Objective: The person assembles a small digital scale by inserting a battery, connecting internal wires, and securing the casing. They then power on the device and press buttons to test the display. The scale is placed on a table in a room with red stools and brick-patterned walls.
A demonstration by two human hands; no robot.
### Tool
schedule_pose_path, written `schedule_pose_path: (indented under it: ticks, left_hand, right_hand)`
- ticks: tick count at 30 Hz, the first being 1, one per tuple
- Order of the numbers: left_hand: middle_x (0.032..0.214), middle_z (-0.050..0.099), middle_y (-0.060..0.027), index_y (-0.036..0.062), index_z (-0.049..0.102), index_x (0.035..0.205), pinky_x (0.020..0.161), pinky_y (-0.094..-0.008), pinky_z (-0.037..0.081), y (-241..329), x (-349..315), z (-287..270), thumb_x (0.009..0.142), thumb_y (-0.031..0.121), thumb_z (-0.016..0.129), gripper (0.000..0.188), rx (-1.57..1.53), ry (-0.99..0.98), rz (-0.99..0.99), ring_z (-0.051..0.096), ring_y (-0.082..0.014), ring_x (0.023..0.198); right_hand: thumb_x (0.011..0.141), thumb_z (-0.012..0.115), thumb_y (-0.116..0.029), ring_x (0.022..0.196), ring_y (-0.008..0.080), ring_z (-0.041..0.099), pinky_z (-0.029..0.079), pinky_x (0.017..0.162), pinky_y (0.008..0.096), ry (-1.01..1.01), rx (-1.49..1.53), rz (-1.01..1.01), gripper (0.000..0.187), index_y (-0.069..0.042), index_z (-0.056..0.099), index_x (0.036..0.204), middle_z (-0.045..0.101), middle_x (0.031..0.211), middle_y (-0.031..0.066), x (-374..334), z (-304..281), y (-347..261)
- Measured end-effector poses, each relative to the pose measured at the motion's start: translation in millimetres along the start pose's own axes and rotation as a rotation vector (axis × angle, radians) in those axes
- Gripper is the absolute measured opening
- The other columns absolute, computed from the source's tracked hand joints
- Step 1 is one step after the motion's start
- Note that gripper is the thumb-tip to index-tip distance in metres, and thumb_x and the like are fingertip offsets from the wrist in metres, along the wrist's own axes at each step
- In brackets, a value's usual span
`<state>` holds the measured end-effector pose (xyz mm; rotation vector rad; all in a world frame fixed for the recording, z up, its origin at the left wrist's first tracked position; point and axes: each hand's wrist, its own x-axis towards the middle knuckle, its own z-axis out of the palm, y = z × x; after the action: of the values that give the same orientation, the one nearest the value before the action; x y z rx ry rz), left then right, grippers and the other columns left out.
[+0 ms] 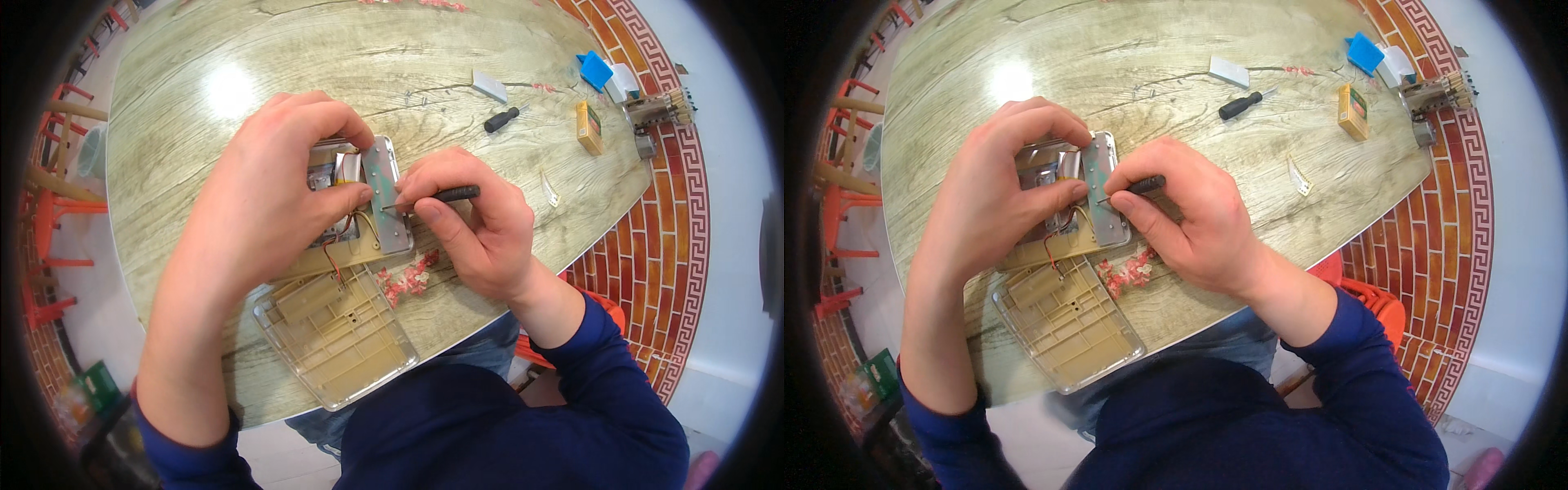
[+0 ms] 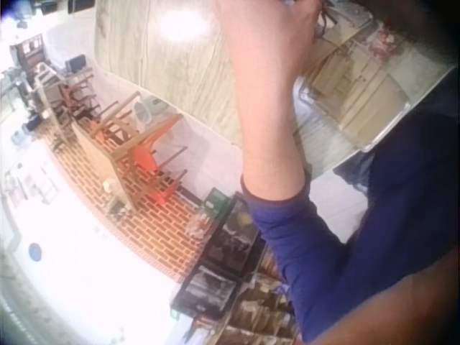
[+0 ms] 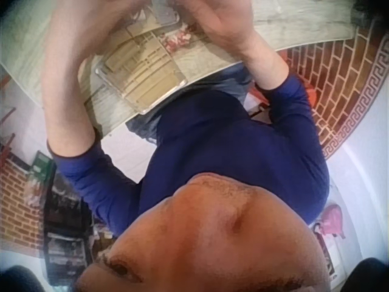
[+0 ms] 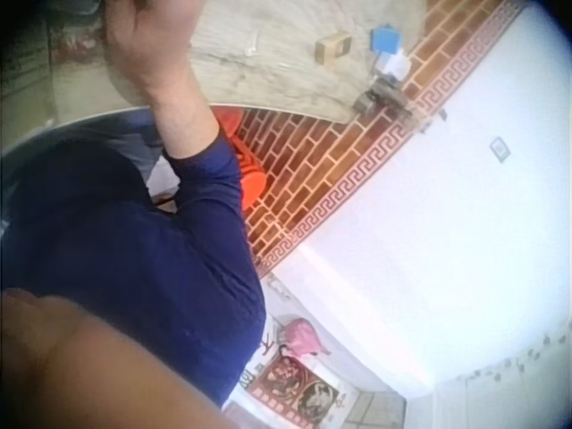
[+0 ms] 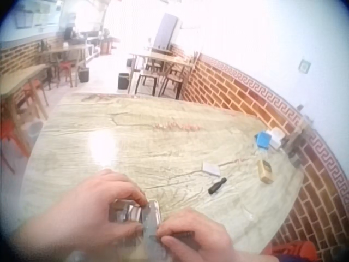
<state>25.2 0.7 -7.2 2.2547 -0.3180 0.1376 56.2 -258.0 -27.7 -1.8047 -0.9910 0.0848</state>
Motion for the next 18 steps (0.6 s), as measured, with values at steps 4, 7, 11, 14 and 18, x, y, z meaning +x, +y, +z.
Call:
schedule_pose_path:
  ticks: [4, 7, 11, 14, 18]
  left_hand:
    - [0.113, 0.075, -0.0113, 0.0013, 0.075, 0.113, 0.100, -0.0400, 0.057, -1, -1, 0, 0.080, 0.000, 0.089, 0.036, -0.021, 0.014, 0.018, 0.070, -0.0311, 0.111]
    - [0.112, 0.075, -0.0112, 0.0015, 0.075, 0.113, 0.099, -0.0404, 0.057, -3, -1, 0, 0.080, 0.001, 0.089, 0.036, -0.035, 0.014, 0.029, 0.070, -0.0310, 0.111]
    - [0.107, 0.076, -0.0149, 0.0012, 0.078, 0.108, 0.102, -0.0474, 0.056, -4, -1, 2, 0.082, 0.007, 0.089, 0.028, -0.079, 0.048, 0.055, 0.068, -0.0382, 0.113]
    - [0.106, 0.076, -0.0152, 0.0011, 0.079, 0.107, 0.102, -0.0477, 0.056, -7, -1, 2, 0.082, 0.007, 0.089, 0.028, -0.082, 0.045, 0.065, 0.068, -0.0386, 0.113]
    - [0.107, 0.077, -0.0163, 0.0005, 0.079, 0.107, 0.102, -0.0487, 0.056, -9, -2, 2, 0.085, 0.008, 0.086, 0.024, -0.080, 0.053, 0.119, 0.069, -0.0404, 0.112]
  right_hand:
    - [0.109, 0.068, 0.002, 0.112, 0.0272, 0.072, 0.057, 0.101, 0.0395, -0.013, -0.011, 0.009, 0.011, 0.005, 0.071, 0.119, 0.077, 0.112, 0.0162, 0, 0, -1]
    - [0.109, 0.067, 0.003, 0.112, 0.0272, 0.072, 0.057, 0.102, 0.0396, -0.016, -0.016, 0.025, 0.012, 0.005, 0.071, 0.120, 0.077, 0.113, 0.0160, -1, -1, -3]
    - [0.109, 0.066, 0.004, 0.113, 0.0268, 0.072, 0.056, 0.103, 0.0397, -0.026, -0.012, 0.040, 0.012, 0.006, 0.071, 0.120, 0.077, 0.114, 0.0161, -2, -1, -2]
    - [0.109, 0.066, 0.004, 0.110, 0.0261, 0.073, 0.058, 0.100, 0.0392, -0.016, -0.014, 0.009, 0.012, 0.006, 0.072, 0.119, 0.077, 0.114, 0.0166, -1, 0, -1]
    - [0.105, 0.075, 0.000, 0.096, 0.0234, 0.075, 0.060, 0.088, 0.0359, -0.030, -0.118, 0.006, 0.009, 0.003, 0.074, 0.114, 0.078, 0.108, 0.0146, 9, -2, -14]
